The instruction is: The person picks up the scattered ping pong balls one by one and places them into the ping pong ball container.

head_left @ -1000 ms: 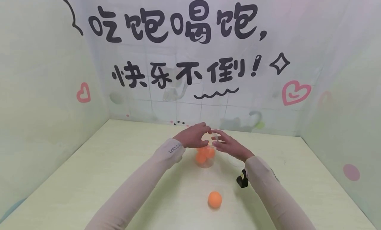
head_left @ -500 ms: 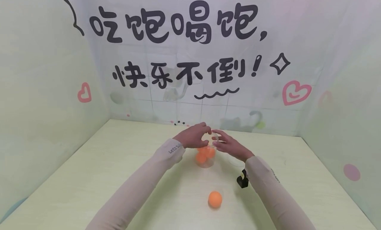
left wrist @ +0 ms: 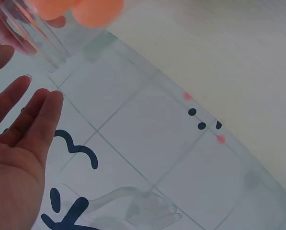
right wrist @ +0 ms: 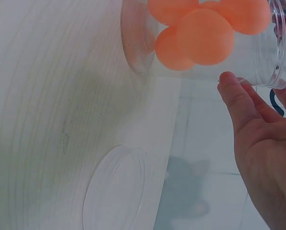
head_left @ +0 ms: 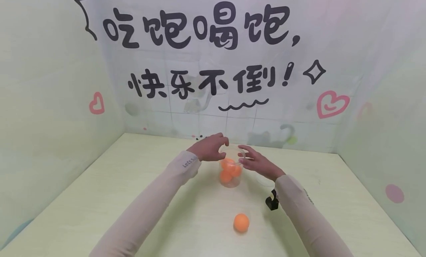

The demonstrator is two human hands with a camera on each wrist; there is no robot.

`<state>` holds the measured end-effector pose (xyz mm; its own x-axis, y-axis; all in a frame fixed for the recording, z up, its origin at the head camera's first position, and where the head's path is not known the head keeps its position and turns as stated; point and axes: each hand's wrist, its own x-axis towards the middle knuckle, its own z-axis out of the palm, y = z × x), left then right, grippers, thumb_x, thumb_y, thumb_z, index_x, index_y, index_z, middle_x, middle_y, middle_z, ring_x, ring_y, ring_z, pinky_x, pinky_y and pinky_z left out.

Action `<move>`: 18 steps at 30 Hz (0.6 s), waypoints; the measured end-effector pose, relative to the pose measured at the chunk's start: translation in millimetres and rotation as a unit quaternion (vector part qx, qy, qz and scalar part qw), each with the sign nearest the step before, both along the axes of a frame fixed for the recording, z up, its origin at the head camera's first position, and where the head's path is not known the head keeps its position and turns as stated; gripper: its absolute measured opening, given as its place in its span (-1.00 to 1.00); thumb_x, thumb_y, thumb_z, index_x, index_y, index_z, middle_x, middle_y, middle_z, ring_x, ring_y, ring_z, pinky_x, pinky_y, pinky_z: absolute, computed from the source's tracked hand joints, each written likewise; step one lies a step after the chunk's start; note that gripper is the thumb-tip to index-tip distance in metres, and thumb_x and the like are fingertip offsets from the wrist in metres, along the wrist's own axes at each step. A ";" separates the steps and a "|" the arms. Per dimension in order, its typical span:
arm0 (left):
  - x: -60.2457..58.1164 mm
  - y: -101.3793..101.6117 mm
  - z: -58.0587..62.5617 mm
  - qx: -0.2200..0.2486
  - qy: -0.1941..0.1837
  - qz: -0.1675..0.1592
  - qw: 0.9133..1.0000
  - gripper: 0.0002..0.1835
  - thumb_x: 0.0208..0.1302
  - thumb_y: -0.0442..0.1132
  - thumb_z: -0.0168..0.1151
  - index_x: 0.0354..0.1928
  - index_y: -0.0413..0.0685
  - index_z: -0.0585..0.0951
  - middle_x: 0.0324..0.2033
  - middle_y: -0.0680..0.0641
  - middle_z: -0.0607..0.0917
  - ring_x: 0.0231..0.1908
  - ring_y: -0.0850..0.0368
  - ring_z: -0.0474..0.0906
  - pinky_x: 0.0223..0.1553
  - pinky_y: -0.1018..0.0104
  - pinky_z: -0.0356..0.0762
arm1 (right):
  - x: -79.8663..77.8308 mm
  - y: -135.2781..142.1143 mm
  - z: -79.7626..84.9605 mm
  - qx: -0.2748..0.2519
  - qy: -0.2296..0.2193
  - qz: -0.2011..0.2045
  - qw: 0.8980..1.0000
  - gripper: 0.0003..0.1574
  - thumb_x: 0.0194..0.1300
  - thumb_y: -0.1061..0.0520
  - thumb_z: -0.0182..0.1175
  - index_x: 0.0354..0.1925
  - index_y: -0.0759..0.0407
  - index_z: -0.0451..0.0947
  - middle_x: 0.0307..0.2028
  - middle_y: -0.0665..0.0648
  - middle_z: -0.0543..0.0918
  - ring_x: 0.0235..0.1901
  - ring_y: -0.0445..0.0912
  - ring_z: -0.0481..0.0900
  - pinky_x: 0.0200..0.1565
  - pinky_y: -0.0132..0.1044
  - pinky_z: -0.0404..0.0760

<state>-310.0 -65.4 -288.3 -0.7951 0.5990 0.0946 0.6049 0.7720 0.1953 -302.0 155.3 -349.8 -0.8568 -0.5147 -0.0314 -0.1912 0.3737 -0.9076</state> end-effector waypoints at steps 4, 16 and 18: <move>-2.0 -9.7 -3.0 -0.010 -0.002 0.012 1.000 -0.64 0.10 -0.15 0.14 -0.03 -0.05 0.48 -0.17 -0.05 0.51 -0.35 0.16 0.41 -0.25 0.31 0.42 | 0.2 -0.3 0.0 0.001 0.000 0.002 1.000 -0.20 0.22 -0.15 0.06 0.33 -0.11 -0.02 0.27 0.26 0.20 0.22 0.04 0.25 0.14 -0.06 0.30; 5.8 -37.2 -23.6 -0.017 -0.001 0.019 1.000 -0.67 0.08 -0.17 0.12 -0.07 -0.06 0.48 -0.22 -0.01 0.49 -0.37 0.18 0.38 -0.23 0.29 0.39 | -0.8 1.0 -2.3 -0.018 0.010 0.018 1.000 -0.23 0.27 -0.05 0.03 0.34 -0.01 -0.05 0.27 0.30 0.17 0.23 0.11 0.21 0.15 -0.06 0.28; 9.1 -40.3 -26.5 -0.012 -0.015 0.022 1.000 -0.65 0.09 -0.16 0.12 -0.05 -0.06 0.47 -0.23 0.00 0.48 -0.40 0.18 0.38 -0.25 0.29 0.39 | -0.5 0.8 -1.6 -0.021 0.011 0.019 1.000 -0.23 0.27 -0.04 0.03 0.34 -0.01 -0.05 0.27 0.31 0.18 0.23 0.11 0.21 0.14 -0.06 0.28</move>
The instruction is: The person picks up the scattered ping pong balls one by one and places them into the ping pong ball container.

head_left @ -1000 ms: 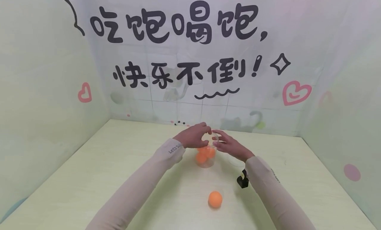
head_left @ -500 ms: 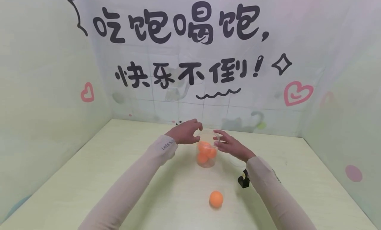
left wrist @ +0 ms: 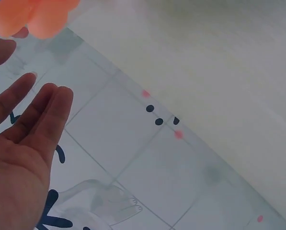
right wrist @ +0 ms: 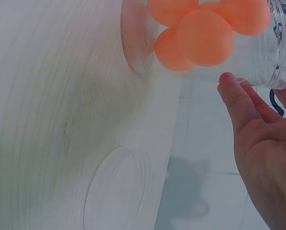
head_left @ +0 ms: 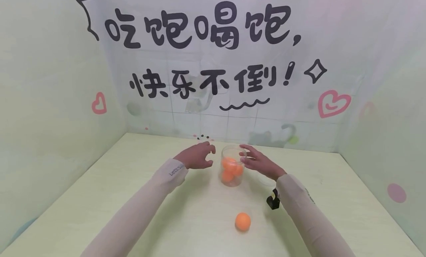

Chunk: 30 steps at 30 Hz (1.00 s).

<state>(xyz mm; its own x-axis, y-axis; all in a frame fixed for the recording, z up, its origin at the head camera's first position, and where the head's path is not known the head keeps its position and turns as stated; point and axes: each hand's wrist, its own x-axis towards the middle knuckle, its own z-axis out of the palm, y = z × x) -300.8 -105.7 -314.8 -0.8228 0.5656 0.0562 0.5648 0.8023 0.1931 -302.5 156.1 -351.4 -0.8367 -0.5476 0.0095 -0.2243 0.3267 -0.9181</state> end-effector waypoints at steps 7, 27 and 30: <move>10.5 -7.2 -12.6 0.001 -0.018 0.002 1.000 -0.62 0.12 -0.15 0.13 0.01 -0.04 0.44 -0.21 0.02 0.48 -0.39 0.23 0.38 -0.23 0.33 0.40 | 0.5 -0.4 2.0 -0.006 0.002 0.002 1.000 -0.23 0.27 -0.04 0.03 0.34 -0.01 -0.05 0.27 0.31 0.17 0.24 0.10 0.20 0.14 -0.09 0.30; 65.9 36.1 -31.8 0.025 -0.026 -0.144 0.989 -0.60 0.12 -0.12 0.15 0.01 -0.07 0.44 -0.06 0.01 0.48 -0.14 0.21 0.45 -0.06 0.37 0.40 | 0.1 -0.6 1.8 -0.013 -0.009 0.006 1.000 -0.21 0.27 -0.05 0.03 0.35 0.01 -0.07 0.27 0.34 0.14 0.25 0.10 0.18 0.14 -0.08 0.29; 72.0 42.1 -35.1 0.019 -0.020 -0.152 0.988 -0.61 0.14 -0.08 0.12 0.02 -0.03 0.44 -0.04 0.04 0.48 -0.13 0.26 0.44 -0.06 0.42 0.39 | 0.4 -0.4 1.9 -0.013 -0.007 0.007 1.000 -0.22 0.28 -0.04 0.03 0.35 0.01 -0.07 0.27 0.34 0.15 0.25 0.10 0.18 0.14 -0.08 0.29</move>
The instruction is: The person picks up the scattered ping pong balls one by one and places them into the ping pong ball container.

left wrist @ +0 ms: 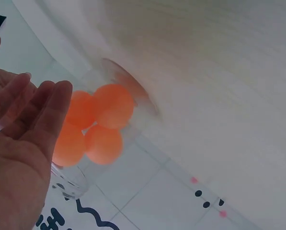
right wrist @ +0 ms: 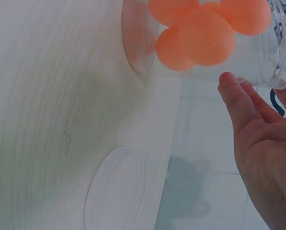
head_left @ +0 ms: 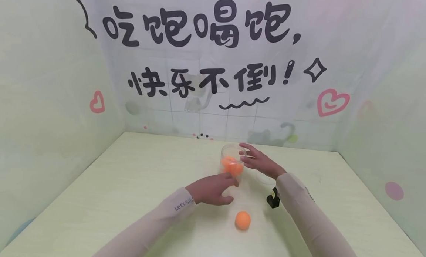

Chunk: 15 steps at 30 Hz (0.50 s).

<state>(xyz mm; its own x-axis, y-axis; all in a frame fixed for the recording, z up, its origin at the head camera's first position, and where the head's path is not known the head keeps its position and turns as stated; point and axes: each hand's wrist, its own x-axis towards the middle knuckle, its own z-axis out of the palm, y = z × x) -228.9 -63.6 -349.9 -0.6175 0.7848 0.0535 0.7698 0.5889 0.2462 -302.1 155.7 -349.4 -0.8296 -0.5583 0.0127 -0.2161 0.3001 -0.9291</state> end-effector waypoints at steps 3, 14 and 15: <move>4.6 4.2 -4.0 0.009 -0.010 -0.011 1.000 -0.61 0.19 -0.04 0.06 0.02 -0.02 0.45 -0.05 0.03 0.48 -0.13 0.27 0.43 -0.06 0.43 0.38 | -0.5 0.4 -0.6 0.003 0.004 0.001 1.000 -0.23 0.29 -0.02 0.02 0.35 0.02 -0.07 0.27 0.32 0.16 0.24 0.10 0.19 0.14 -0.07 0.29; 27.9 24.8 -11.8 -0.024 0.023 -0.069 0.997 -0.50 0.12 0.13 0.02 0.06 0.07 0.46 -0.18 0.10 0.49 -0.29 0.36 0.41 -0.28 0.57 0.36 | -0.6 0.9 -1.9 0.006 0.009 -0.003 1.000 -0.21 0.26 -0.07 0.05 0.34 -0.02 -0.04 0.26 0.27 0.20 0.22 0.06 0.23 0.13 -0.10 0.32; 29.9 26.6 -13.0 -0.029 0.026 -0.070 0.997 -0.49 0.10 0.15 0.04 0.06 0.10 0.45 -0.19 0.12 0.48 -0.29 0.37 0.40 -0.30 0.58 0.35 | -0.5 0.7 -2.2 0.007 0.008 -0.003 1.000 -0.21 0.26 -0.08 0.05 0.34 -0.02 -0.04 0.26 0.27 0.19 0.23 0.06 0.23 0.13 -0.10 0.32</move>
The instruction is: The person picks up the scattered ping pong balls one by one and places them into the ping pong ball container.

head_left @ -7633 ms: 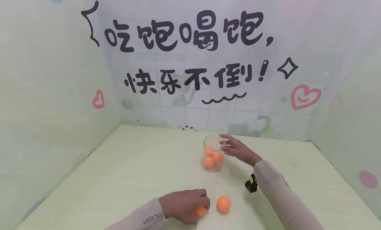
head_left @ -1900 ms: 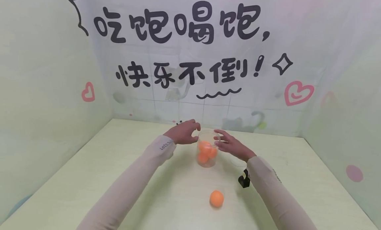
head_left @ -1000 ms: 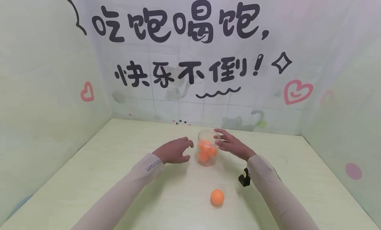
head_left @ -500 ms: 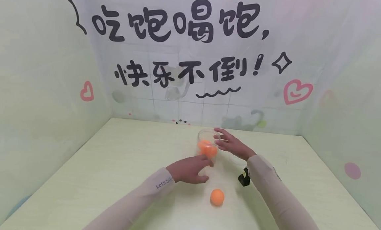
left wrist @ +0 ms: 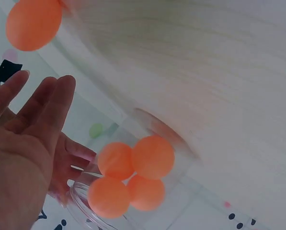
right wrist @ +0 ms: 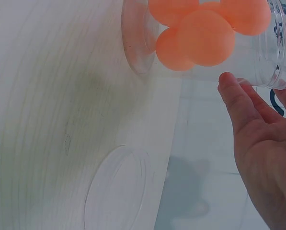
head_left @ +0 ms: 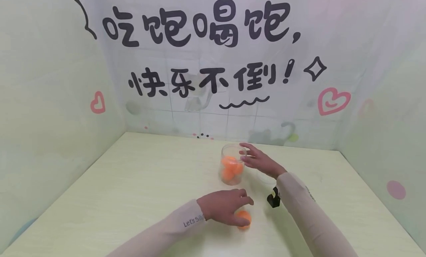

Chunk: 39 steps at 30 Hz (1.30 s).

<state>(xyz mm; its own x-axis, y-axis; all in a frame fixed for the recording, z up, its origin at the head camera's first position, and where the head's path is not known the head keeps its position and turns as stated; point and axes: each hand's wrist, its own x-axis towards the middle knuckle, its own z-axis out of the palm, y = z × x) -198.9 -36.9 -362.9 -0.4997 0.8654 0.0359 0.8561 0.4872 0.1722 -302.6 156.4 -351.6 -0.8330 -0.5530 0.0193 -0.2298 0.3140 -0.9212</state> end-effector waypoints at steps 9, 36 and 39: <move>11.5 9.2 -3.3 -0.029 0.042 -0.033 0.998 -0.49 -0.05 0.04 0.23 0.02 0.15 0.44 -0.28 0.15 0.45 -0.42 0.39 0.31 -0.42 0.63 0.26 | 0.5 -0.7 0.9 0.000 0.001 0.001 1.000 -0.23 0.28 -0.04 0.02 0.35 0.01 -0.06 0.27 0.32 0.17 0.23 0.10 0.21 0.13 -0.08 0.31; -10.9 -3.9 -13.3 -0.040 0.065 0.000 0.997 -0.65 -0.12 -0.22 0.30 -0.19 0.12 0.49 -0.40 0.15 0.38 -0.45 0.34 0.26 -0.48 0.62 0.20 | 1.8 0.1 2.9 -0.005 -0.003 0.000 1.000 -0.23 0.27 -0.03 0.03 0.34 -0.01 -0.05 0.27 0.33 0.16 0.24 0.10 0.20 0.13 -0.09 0.31; -13.5 -7.9 -11.5 -0.031 0.057 0.007 0.998 -0.67 -0.10 -0.22 0.29 -0.21 0.09 0.48 -0.41 0.14 0.37 -0.46 0.34 0.27 -0.47 0.61 0.21 | 1.6 -0.1 2.2 -0.008 -0.006 -0.001 1.000 -0.23 0.27 -0.03 0.04 0.34 0.00 -0.05 0.27 0.33 0.17 0.24 0.09 0.20 0.12 -0.09 0.32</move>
<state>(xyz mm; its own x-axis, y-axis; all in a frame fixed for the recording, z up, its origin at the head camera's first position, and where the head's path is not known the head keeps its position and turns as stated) -212.4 -44.8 -374.4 -0.5072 0.8608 0.0407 0.8616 0.5057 0.0430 -301.0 156.4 -349.4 -0.8342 -0.5511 0.0175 -0.2178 0.3003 -0.9286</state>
